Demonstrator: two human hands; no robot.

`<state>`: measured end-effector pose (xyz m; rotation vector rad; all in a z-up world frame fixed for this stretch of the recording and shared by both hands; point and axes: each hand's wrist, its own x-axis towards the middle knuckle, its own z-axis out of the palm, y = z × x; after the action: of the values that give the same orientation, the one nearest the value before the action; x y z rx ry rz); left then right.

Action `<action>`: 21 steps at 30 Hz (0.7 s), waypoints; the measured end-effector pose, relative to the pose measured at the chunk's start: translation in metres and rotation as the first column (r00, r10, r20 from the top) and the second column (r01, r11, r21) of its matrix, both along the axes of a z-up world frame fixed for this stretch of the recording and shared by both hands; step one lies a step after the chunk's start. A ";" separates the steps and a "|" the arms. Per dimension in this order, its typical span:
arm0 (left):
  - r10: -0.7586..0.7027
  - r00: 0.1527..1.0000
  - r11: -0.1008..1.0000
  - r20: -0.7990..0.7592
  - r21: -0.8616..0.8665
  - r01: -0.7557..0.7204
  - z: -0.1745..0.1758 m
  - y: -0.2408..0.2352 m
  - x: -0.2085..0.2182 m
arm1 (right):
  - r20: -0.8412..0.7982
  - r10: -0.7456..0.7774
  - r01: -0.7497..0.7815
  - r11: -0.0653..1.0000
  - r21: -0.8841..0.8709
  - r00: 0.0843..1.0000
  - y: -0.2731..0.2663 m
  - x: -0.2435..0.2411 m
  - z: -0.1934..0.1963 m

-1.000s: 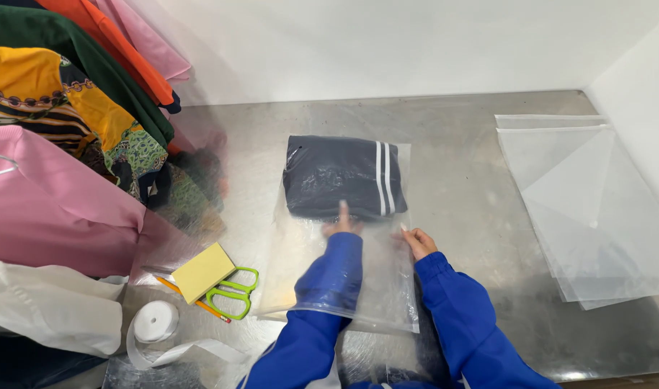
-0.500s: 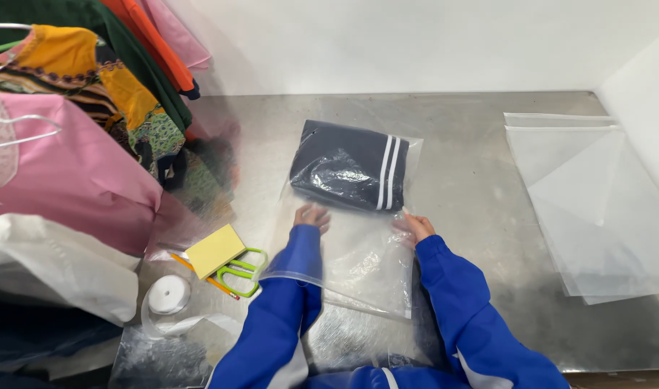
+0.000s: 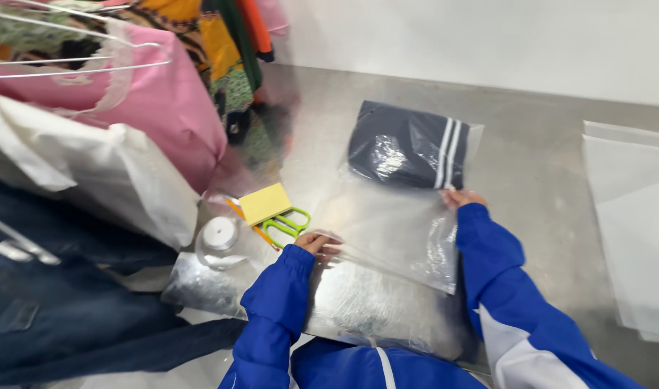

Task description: The person takes a pair of dark blue track pants from a clothing rack and places them on a metal table. They smooth out the fabric, fold the pants neatly into a compact rectangle, and then place the folded pants into a clear plastic bag.

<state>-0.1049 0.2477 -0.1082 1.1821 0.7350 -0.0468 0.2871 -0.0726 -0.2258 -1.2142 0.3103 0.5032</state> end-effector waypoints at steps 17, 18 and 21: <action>0.168 0.971 0.944 -0.170 0.311 -0.109 0.001 0.077 0.147 | 0.087 0.198 -0.165 0.940 -0.298 0.976 -0.100 -0.083 0.085; 0.048 0.968 0.977 -0.246 0.211 0.005 0.000 0.069 0.155 | 0.028 0.197 -0.181 0.941 -0.285 0.980 -0.111 -0.083 0.084; -0.259 0.942 0.966 -0.215 -0.034 0.258 -0.074 0.048 0.182 | -0.032 0.190 -0.192 0.947 -0.257 0.981 -0.107 -0.093 0.094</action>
<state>0.0766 0.2952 -0.1822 1.2751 0.7659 -0.4036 0.1936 -0.1798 -0.1318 -1.5071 0.2710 0.6499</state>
